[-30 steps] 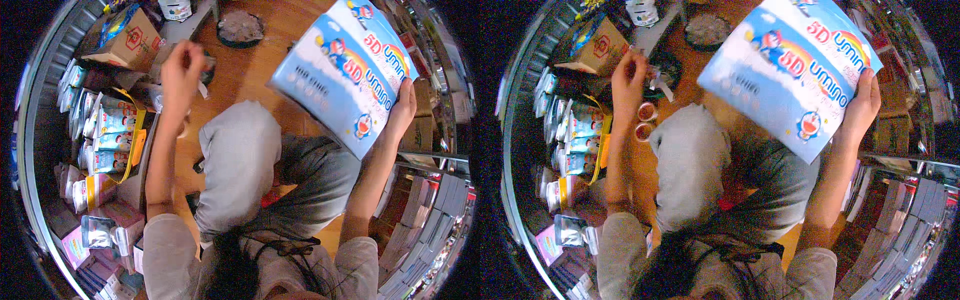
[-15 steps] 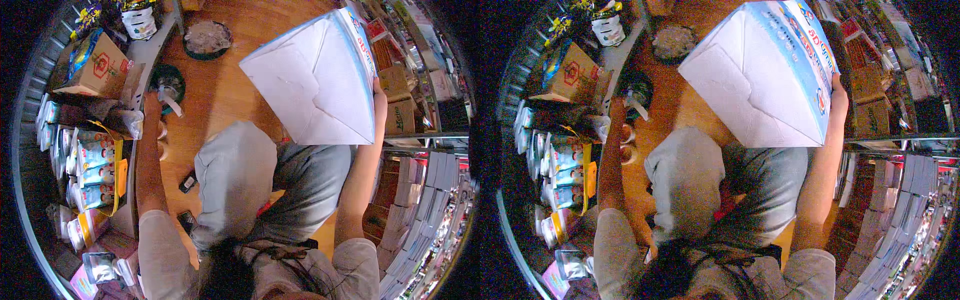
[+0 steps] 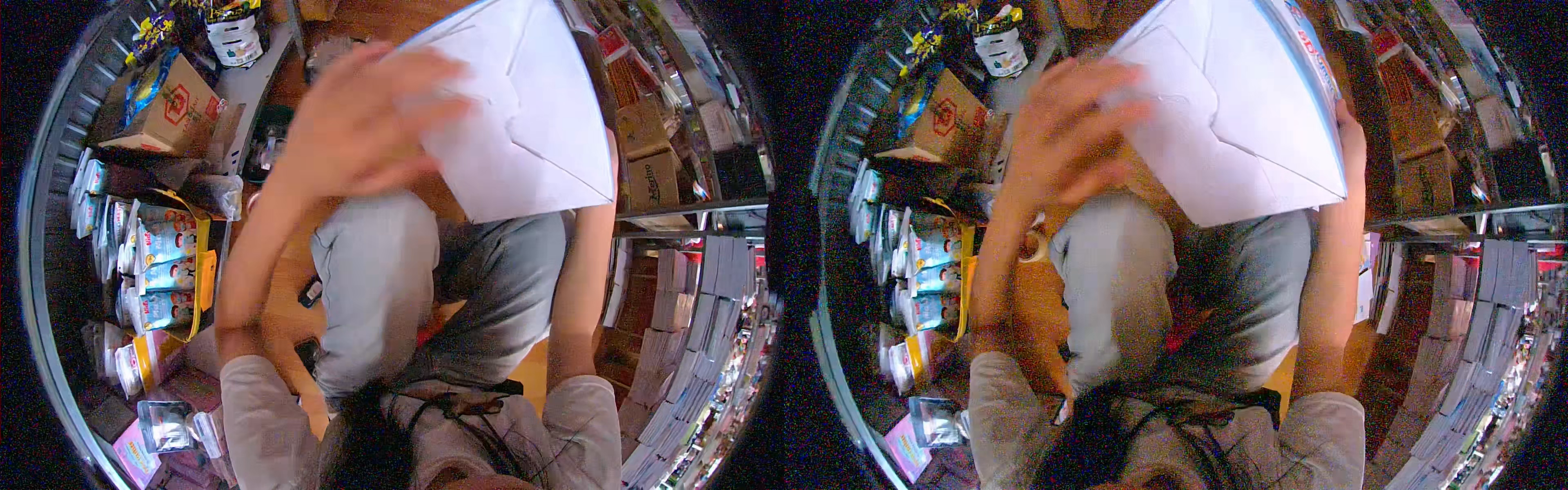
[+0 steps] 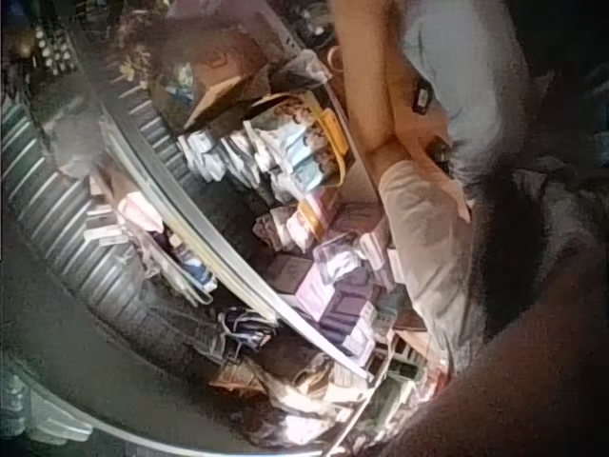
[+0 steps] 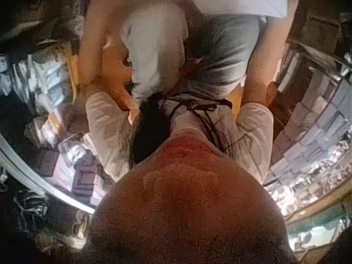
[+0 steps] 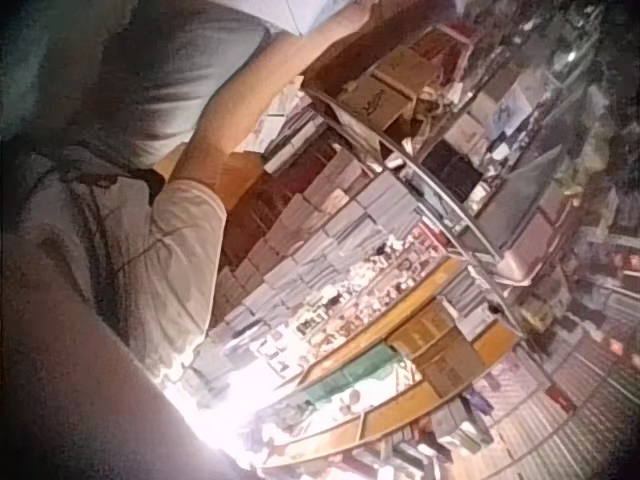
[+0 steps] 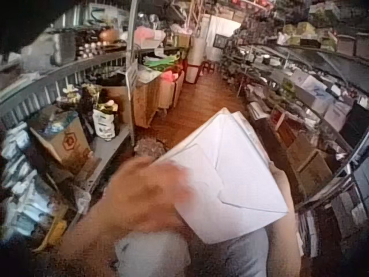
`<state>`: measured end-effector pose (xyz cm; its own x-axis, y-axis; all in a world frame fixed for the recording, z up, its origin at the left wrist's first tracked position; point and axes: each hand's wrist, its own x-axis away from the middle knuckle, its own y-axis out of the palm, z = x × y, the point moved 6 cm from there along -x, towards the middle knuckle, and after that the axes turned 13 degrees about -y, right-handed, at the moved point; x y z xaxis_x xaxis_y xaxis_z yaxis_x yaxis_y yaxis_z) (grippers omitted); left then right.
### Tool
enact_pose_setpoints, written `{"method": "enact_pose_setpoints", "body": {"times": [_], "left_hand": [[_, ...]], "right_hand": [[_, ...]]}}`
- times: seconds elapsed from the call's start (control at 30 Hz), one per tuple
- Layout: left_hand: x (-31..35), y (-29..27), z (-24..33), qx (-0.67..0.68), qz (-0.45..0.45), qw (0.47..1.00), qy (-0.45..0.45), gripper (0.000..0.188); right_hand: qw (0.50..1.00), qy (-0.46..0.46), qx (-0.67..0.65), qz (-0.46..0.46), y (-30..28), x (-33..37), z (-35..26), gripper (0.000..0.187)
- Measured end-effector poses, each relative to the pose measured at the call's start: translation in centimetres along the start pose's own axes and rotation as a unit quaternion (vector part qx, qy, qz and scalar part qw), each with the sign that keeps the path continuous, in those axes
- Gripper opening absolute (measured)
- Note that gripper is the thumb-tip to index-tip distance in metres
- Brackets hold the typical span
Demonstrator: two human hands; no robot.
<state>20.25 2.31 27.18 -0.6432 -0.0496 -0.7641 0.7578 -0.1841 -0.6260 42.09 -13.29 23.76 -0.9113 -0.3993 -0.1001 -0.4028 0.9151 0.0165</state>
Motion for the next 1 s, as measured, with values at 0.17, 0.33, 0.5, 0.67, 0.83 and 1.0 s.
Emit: {"method": "enact_pose_setpoints", "body": {"times": [0.17, 0.33, 0.5, 0.67, 0.83, 1.0], "left_hand": [[-1.6, 3.4, 4.3, -0.056, -0.078, 0.992, 0.081, 0.067], [-1.2, 5.3, 3.3, -0.034, -0.194, 0.98, -0.015, 0.051], [-1.7, 4.9, 4.2, -0.035, -0.199, 0.979, -0.021, 0.048], [-1.2, 4.5, 5.8, -0.099, -0.186, 0.978, -0.005, 0.056], [0.0, 4.6, 6.5, -0.274, -0.174, 0.946, 0.024, 0.071], [0.1, 3.8, 7.9, -0.236, -0.178, 0.955, -0.013, 0.065]], "right_hand": [[0.989, 0.039, -0.137, -0.037, -1.5, -3.2, 3.6, 0.038], [0.938, 0.073, -0.337, 0.042, -2.9, -6.3, 7.4, 0.032], [0.924, 0.086, -0.37, 0.052, -3.3, -7.1, 8.4, 0.027], [0.916, 0.09, -0.387, 0.054, -3.5, -7.3, 8.5, 0.028], [0.92, 0.076, -0.379, 0.06, -3.0, -6.4, 6.8, 0.028], [0.92, 0.074, -0.381, 0.053, -3.2, -6.2, 6.5, 0.027]]}}
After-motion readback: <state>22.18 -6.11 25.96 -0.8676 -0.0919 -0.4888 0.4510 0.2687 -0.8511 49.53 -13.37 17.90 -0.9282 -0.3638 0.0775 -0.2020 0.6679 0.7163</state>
